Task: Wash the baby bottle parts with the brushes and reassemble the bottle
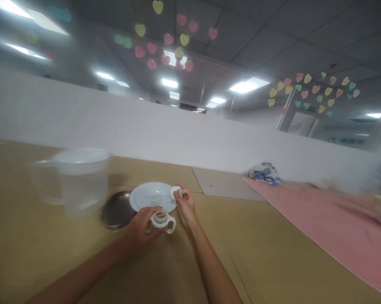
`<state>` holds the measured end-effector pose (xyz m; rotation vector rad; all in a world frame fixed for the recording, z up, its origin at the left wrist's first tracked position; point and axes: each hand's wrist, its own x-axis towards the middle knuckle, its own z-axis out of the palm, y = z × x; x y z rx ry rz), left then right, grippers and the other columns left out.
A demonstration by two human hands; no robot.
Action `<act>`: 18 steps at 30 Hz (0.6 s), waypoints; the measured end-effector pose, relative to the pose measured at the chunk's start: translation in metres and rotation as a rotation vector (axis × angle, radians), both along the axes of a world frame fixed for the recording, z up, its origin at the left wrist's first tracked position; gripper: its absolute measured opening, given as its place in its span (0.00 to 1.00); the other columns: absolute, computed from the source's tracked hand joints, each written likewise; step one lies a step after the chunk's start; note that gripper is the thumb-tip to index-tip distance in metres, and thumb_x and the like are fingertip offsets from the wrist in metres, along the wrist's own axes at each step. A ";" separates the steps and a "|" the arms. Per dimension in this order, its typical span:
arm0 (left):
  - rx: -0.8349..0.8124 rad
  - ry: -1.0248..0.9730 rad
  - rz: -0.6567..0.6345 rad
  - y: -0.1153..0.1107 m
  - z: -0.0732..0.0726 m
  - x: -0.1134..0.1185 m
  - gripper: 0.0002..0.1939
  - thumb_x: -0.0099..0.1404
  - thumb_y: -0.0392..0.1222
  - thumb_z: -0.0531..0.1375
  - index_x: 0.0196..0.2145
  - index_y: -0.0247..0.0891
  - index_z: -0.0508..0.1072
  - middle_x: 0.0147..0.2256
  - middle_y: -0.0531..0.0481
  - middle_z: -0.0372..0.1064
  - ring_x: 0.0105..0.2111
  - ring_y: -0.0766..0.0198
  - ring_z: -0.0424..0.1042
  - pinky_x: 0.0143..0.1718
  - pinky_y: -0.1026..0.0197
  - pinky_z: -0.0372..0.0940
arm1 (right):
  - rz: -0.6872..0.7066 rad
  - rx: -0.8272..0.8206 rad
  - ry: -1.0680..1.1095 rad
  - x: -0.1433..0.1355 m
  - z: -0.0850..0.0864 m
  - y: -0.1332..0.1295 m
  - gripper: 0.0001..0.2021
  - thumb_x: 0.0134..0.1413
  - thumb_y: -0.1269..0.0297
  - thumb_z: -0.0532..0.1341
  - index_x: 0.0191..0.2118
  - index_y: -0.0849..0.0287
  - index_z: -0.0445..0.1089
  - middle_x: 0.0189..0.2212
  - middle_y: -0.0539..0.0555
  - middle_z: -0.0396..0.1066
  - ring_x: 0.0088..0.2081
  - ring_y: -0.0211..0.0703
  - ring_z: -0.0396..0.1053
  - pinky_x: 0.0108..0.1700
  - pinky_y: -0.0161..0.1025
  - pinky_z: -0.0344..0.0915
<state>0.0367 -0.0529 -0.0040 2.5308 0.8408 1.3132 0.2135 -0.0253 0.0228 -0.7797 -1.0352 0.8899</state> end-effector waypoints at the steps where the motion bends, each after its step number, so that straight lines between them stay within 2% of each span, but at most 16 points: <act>1: -0.008 0.002 0.005 -0.001 0.001 0.000 0.24 0.59 0.56 0.56 0.47 0.38 0.66 0.43 0.41 0.70 0.42 0.53 0.69 0.43 0.52 0.64 | -0.013 -0.005 -0.050 -0.002 -0.002 0.001 0.24 0.34 0.52 0.69 0.39 0.56 0.67 0.38 0.52 0.70 0.41 0.43 0.68 0.46 0.42 0.64; 6: -0.019 0.008 0.003 0.000 0.000 -0.001 0.25 0.59 0.57 0.55 0.47 0.37 0.66 0.43 0.42 0.70 0.43 0.53 0.67 0.45 0.51 0.62 | 0.020 -0.012 -0.320 -0.011 -0.008 0.002 0.23 0.37 0.48 0.66 0.38 0.58 0.67 0.33 0.51 0.69 0.34 0.39 0.66 0.38 0.36 0.64; 10: 0.005 -0.066 -0.088 0.005 -0.002 -0.007 0.30 0.59 0.61 0.52 0.51 0.37 0.63 0.45 0.40 0.68 0.45 0.52 0.66 0.46 0.51 0.61 | 0.006 -0.005 -0.370 -0.011 -0.007 -0.002 0.23 0.44 0.45 0.62 0.40 0.58 0.66 0.30 0.51 0.68 0.31 0.38 0.64 0.33 0.35 0.62; 12: -0.024 -0.180 -0.085 0.006 -0.001 -0.010 0.28 0.63 0.59 0.48 0.52 0.37 0.62 0.47 0.40 0.67 0.47 0.53 0.66 0.47 0.52 0.61 | -0.007 0.020 -0.371 -0.010 -0.005 -0.004 0.22 0.44 0.46 0.61 0.40 0.58 0.66 0.32 0.51 0.69 0.32 0.39 0.65 0.34 0.36 0.62; 15: -0.050 -0.338 0.001 0.006 0.004 -0.015 0.20 0.66 0.51 0.46 0.48 0.37 0.65 0.45 0.42 0.67 0.46 0.56 0.66 0.47 0.53 0.61 | -0.027 0.078 -0.418 -0.010 0.002 -0.010 0.19 0.43 0.51 0.63 0.40 0.56 0.67 0.40 0.53 0.70 0.39 0.42 0.66 0.41 0.38 0.63; 18: -0.008 -0.384 0.064 0.007 0.009 -0.017 0.16 0.68 0.45 0.45 0.44 0.38 0.68 0.43 0.45 0.69 0.45 0.59 0.66 0.47 0.55 0.61 | -0.107 0.152 -0.456 -0.013 0.011 -0.019 0.16 0.42 0.58 0.66 0.39 0.56 0.68 0.46 0.55 0.68 0.47 0.46 0.65 0.47 0.41 0.62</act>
